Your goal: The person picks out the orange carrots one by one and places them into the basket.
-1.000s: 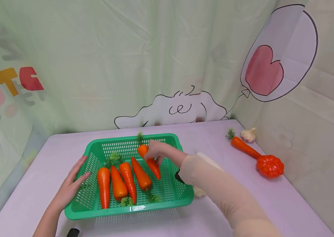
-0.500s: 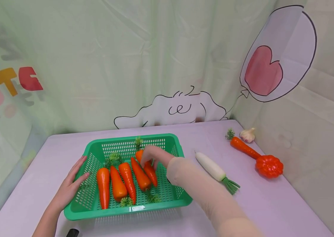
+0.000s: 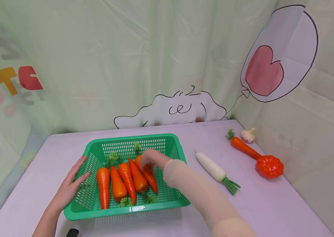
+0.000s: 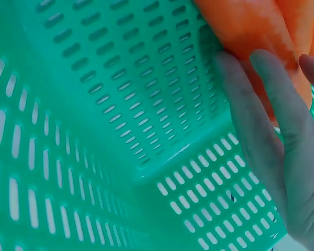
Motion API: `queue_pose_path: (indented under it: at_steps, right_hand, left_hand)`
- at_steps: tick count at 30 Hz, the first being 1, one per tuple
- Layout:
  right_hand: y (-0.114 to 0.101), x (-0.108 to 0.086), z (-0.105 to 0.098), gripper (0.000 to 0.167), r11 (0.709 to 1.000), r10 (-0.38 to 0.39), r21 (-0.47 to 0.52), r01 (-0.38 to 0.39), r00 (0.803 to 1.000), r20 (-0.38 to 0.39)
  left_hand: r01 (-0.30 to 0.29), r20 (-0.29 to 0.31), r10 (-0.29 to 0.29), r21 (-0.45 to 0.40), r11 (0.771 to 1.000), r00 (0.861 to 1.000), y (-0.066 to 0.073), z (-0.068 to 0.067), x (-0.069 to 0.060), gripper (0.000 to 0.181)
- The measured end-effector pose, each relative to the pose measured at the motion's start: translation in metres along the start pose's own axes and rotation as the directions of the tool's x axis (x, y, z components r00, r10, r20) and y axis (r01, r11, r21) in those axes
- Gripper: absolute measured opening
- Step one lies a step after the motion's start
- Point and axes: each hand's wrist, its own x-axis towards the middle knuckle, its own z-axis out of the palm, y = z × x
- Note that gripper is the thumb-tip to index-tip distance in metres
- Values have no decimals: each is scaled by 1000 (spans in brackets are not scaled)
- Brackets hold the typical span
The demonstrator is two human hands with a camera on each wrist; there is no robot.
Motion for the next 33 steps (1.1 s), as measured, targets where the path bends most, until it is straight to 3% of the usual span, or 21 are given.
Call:
queue_pose_path:
  at_steps: [6, 13, 19, 28, 33]
  right_hand:
    - [4, -2, -5, 48, 1000, -10, 20, 11, 1000, -10]
    - [4, -10, -14, 34, 998, -63, 8, 63, 997, -40]
    - [8, -20, -25, 39, 989, -137, 62, 138, 990, -12]
    - [24, -38, -46, 52, 962, -264, 79, 262, 964, 24]
    - [39, -49, -59, 52, 937, -344, 80, 341, 938, 35]
  left_hand:
    - [0, -1, 0, 7, 1000, 1000, -1, -1, 0, 57]
    - [0, -4, 0, 9, 1000, 1000, -1, -1, -1, 57]
    - [-6, -3, 6, 11, 1000, 1000, -2, -1, 0, 57]
    - [-4, -5, 4, 7, 1000, 1000, -2, 0, 1, 56]
    - [2, -4, -2, 5, 1000, 1000, -1, 0, 0, 56]
